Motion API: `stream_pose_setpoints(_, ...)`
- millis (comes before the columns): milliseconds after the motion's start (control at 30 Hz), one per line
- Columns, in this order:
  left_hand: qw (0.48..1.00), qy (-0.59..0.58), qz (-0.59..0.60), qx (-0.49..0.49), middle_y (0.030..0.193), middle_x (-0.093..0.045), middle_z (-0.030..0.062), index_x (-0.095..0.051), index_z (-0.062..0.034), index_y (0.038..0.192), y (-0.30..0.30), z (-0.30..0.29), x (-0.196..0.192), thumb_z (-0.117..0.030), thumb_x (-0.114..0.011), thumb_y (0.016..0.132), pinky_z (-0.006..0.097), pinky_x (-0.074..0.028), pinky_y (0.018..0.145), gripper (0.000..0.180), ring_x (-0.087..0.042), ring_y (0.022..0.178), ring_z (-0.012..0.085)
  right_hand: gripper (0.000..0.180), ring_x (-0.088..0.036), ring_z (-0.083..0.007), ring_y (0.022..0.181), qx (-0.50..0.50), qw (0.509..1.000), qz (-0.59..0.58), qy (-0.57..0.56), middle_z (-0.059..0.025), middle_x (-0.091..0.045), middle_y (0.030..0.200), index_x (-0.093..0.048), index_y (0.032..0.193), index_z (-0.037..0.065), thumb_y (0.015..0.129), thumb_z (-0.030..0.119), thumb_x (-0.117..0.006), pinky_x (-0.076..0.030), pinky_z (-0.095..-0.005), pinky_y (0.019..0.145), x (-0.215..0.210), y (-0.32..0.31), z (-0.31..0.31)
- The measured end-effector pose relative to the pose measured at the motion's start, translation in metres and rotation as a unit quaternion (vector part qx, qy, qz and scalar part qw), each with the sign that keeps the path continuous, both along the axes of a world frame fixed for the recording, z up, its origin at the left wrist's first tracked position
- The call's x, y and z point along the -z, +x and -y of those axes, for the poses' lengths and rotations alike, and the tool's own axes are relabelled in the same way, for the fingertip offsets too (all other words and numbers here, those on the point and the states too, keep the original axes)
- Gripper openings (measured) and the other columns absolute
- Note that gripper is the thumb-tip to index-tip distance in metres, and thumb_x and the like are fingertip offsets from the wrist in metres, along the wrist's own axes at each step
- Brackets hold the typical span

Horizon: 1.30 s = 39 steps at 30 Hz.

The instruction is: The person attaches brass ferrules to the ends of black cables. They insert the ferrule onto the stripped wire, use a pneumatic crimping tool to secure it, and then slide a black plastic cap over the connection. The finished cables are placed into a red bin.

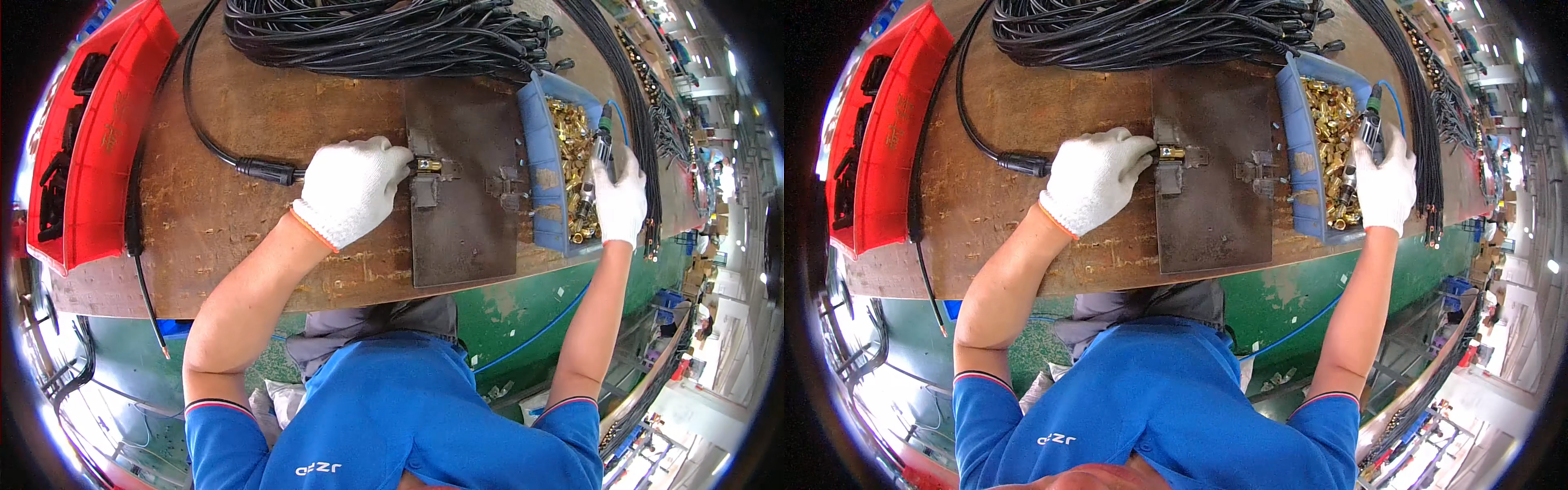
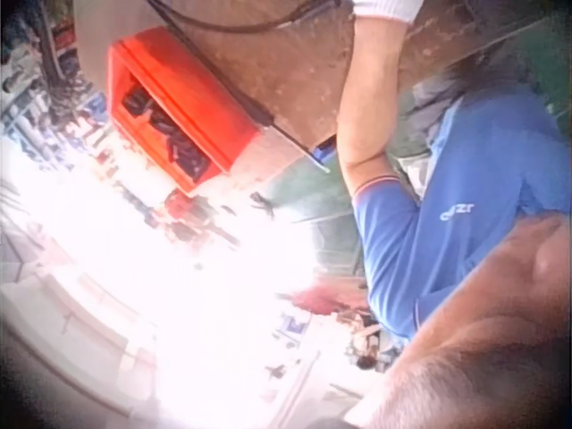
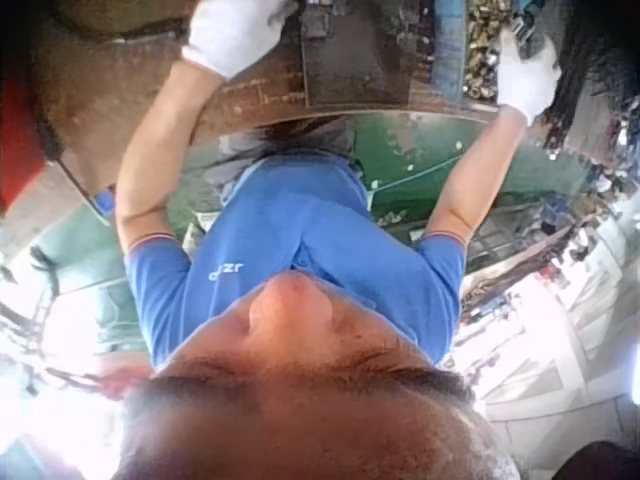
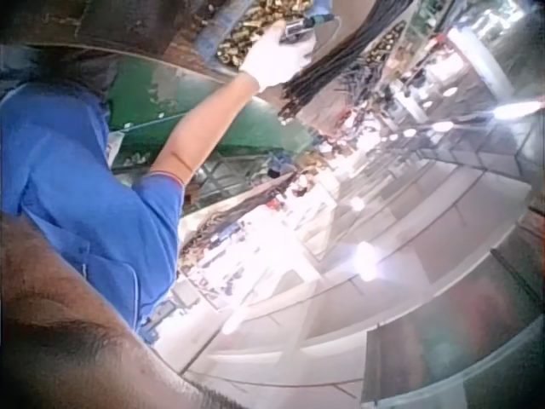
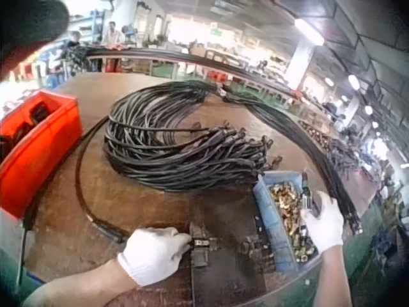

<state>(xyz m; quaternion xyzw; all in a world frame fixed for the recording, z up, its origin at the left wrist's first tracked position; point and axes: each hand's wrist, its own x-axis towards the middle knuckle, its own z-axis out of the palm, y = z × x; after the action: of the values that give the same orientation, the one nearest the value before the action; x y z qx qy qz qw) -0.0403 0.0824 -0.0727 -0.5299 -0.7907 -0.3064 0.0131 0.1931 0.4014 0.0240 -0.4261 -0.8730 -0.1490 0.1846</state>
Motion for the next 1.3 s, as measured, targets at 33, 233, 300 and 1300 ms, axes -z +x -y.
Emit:
stream_pose_setpoints(33,1.0,0.002,0.003,0.004,0.088,-0.071,0.0119,-0.078,-0.0134,0.108,0.0,-0.002,0.001,-0.019,-0.075,0.093,0.046,-0.058,0.072,0.016,-0.073,0.08,0.0354,0.076,-0.074,-0.0358,0.106,0.019,0.999,0.02,-0.041,-0.0216,-0.075,0.119,-0.058,0.152,0.01,0.093,0.053,-0.078,-0.057,-0.0444,0.096,0.008,0.014,-0.022)
stream_pose_setpoints(233,1.0,0.006,-0.003,0.009,0.089,-0.072,0.0123,-0.078,-0.0132,0.109,-0.003,0.001,0.0,-0.018,-0.075,0.094,0.046,-0.058,0.072,0.017,-0.073,0.081,0.0357,0.07,-0.071,-0.0178,0.072,-0.014,0.952,-0.123,-0.28,-0.0079,-0.074,0.095,-0.057,0.149,0.001,0.089,0.03,-0.08,-0.058,-0.0339,0.068,0.006,-0.012,-0.025)
stream_pose_setpoints(300,1.0,-0.001,-0.001,0.011,0.09,-0.072,0.0124,-0.078,-0.0132,0.11,-0.002,-0.001,0.0,-0.018,-0.075,0.094,0.046,-0.058,0.073,0.017,-0.073,0.082,0.0359,0.064,-0.069,-0.0158,0.071,-0.054,0.919,-0.216,-0.325,-0.0049,-0.073,0.093,-0.06,0.143,0.001,0.089,0.028,-0.08,-0.055,-0.0311,0.065,0.009,0.0,-0.039)
stream_pose_setpoints(1300,0.999,-0.029,0.012,0.024,0.092,-0.072,0.0146,-0.078,-0.0108,0.112,-0.002,-0.001,-0.009,-0.014,-0.076,0.092,0.046,-0.058,0.076,0.021,-0.073,0.085,0.0368,0.024,-0.071,-0.0243,0.079,-0.422,0.427,-0.493,-0.63,-0.0141,-0.074,0.1,-0.071,0.117,0.004,0.099,0.021,-0.068,-0.06,-0.0434,0.075,0.031,-0.142,0.127)
